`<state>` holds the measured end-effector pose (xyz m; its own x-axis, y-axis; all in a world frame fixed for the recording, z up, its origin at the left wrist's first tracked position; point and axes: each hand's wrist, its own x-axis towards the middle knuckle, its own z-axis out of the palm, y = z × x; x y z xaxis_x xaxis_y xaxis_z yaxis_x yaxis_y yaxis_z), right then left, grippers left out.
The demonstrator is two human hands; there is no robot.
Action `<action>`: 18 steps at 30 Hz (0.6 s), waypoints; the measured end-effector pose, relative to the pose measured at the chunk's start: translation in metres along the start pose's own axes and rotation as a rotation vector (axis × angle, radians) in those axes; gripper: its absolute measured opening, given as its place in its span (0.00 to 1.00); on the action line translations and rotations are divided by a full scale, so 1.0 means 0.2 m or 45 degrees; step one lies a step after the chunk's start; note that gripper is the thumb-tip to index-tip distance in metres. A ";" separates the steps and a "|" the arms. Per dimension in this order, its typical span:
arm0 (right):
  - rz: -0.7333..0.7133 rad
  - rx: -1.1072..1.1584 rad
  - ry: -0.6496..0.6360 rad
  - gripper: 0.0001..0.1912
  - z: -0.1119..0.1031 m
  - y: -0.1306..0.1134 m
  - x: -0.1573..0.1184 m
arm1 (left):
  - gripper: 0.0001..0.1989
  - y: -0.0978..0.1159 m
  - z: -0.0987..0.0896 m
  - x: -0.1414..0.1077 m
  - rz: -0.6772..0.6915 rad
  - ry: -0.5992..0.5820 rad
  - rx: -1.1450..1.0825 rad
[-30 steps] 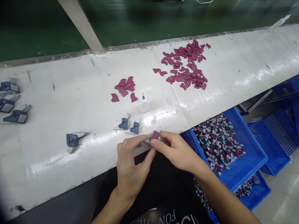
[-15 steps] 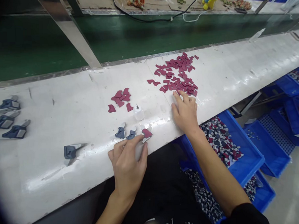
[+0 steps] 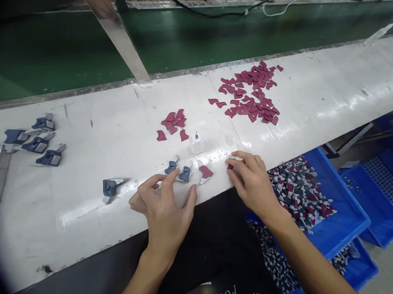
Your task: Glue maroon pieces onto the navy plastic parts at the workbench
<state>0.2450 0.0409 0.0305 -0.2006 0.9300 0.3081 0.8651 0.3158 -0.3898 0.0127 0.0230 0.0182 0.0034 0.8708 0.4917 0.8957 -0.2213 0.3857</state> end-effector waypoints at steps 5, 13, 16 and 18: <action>-0.100 0.026 -0.066 0.16 -0.04 -0.03 -0.10 | 0.18 0.00 0.02 0.01 0.002 -0.029 0.077; -0.097 0.227 -0.035 0.12 -0.03 -0.06 -0.16 | 0.10 0.02 -0.01 -0.04 0.011 -0.084 0.016; 0.021 0.465 -0.029 0.11 -0.02 -0.12 -0.15 | 0.09 0.04 -0.06 -0.09 0.055 -0.111 -0.043; 0.172 0.611 -0.054 0.10 -0.02 -0.18 -0.14 | 0.09 0.05 -0.08 -0.13 0.080 -0.112 -0.097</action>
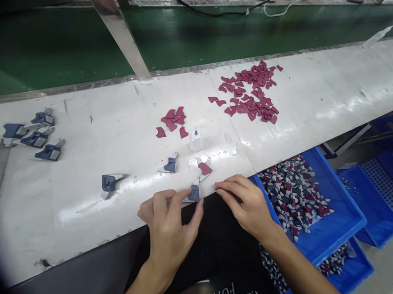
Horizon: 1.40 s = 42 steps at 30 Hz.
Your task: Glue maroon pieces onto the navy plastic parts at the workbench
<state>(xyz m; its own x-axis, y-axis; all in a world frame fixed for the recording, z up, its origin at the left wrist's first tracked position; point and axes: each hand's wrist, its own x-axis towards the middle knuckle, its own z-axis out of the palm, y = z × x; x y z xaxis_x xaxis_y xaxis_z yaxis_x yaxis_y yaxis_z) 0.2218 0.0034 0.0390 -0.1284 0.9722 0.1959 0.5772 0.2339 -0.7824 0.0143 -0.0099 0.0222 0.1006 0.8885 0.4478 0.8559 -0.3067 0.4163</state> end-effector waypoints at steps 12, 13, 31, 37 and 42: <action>0.686 0.585 0.158 0.13 0.05 -0.04 0.08 | 0.09 0.06 0.07 0.04 0.017 -0.092 -0.200; 0.705 0.615 0.145 0.13 0.05 -0.05 0.08 | 0.09 0.05 0.08 0.06 0.012 -0.101 -0.223; 0.760 0.522 -0.004 0.16 0.10 -0.09 0.07 | 0.07 0.05 0.10 0.08 -0.040 -0.127 -0.320; 0.704 0.279 -0.050 0.13 0.08 -0.13 0.10 | 0.06 0.04 0.11 0.08 -0.037 -0.121 -0.326; 0.682 0.066 -0.114 0.18 0.07 -0.15 0.12 | 0.06 0.05 0.11 0.08 -0.059 -0.133 -0.340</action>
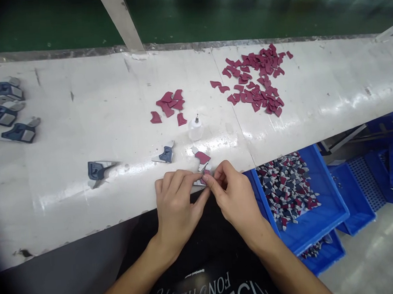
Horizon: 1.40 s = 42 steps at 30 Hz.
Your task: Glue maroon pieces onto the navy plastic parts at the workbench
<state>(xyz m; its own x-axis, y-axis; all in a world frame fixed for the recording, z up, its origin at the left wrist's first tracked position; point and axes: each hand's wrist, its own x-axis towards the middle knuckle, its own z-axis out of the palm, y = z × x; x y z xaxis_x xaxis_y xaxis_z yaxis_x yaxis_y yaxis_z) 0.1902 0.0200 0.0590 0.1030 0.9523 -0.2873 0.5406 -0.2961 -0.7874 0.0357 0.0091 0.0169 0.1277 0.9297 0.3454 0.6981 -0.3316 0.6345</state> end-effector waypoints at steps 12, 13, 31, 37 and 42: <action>-0.052 0.556 -0.361 0.22 0.02 0.05 -0.05 | 0.14 0.00 -0.11 -0.03 0.038 -0.104 -0.469; -0.077 0.616 -0.370 0.21 0.02 0.06 -0.05 | 0.14 0.01 -0.11 -0.03 0.040 -0.127 -0.501; -0.058 0.687 -0.235 0.26 0.06 0.10 -0.08 | 0.19 0.03 -0.13 -0.02 -0.159 -0.305 -0.947; -0.197 0.678 -0.217 0.24 0.05 0.07 -0.10 | 0.19 0.04 -0.14 -0.03 -0.319 -0.388 -1.149; -0.119 0.743 -0.254 0.24 0.06 0.10 -0.12 | 0.12 0.05 -0.16 -0.03 -0.423 -0.417 -1.274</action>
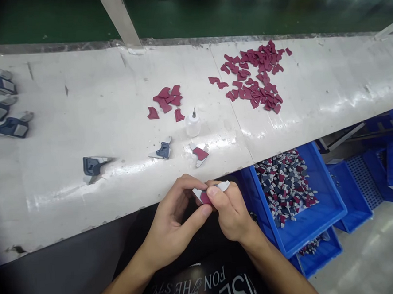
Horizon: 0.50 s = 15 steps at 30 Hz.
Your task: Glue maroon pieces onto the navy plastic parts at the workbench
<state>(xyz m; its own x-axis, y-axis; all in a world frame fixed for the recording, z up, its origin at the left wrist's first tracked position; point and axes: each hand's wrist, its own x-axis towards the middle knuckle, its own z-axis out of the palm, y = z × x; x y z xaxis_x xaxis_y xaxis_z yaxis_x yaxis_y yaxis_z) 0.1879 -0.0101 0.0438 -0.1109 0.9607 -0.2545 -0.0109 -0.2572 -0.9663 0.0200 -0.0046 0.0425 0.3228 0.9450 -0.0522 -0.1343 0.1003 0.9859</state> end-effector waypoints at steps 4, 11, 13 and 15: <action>0.042 -0.017 -0.018 0.29 0.00 0.02 0.01 | 0.12 -0.01 0.01 -0.01 -0.042 0.016 -0.007; 0.025 -0.105 0.014 0.28 0.00 -0.04 0.03 | 0.14 -0.02 0.01 0.00 0.087 0.008 0.152; 0.033 -0.116 0.035 0.28 0.00 -0.03 0.04 | 0.18 -0.02 0.00 0.00 0.183 0.012 0.215; 0.060 -0.080 0.037 0.28 0.00 -0.02 0.04 | 0.18 -0.03 0.00 0.01 0.258 0.036 0.273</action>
<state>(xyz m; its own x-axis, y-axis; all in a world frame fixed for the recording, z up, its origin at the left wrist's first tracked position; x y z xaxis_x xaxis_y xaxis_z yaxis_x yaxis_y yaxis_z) 0.1877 -0.0011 0.0458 -0.0809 0.9505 -0.3000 0.0561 -0.2962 -0.9535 0.0218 -0.0033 0.0362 0.2829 0.9477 0.1480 0.0083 -0.1567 0.9876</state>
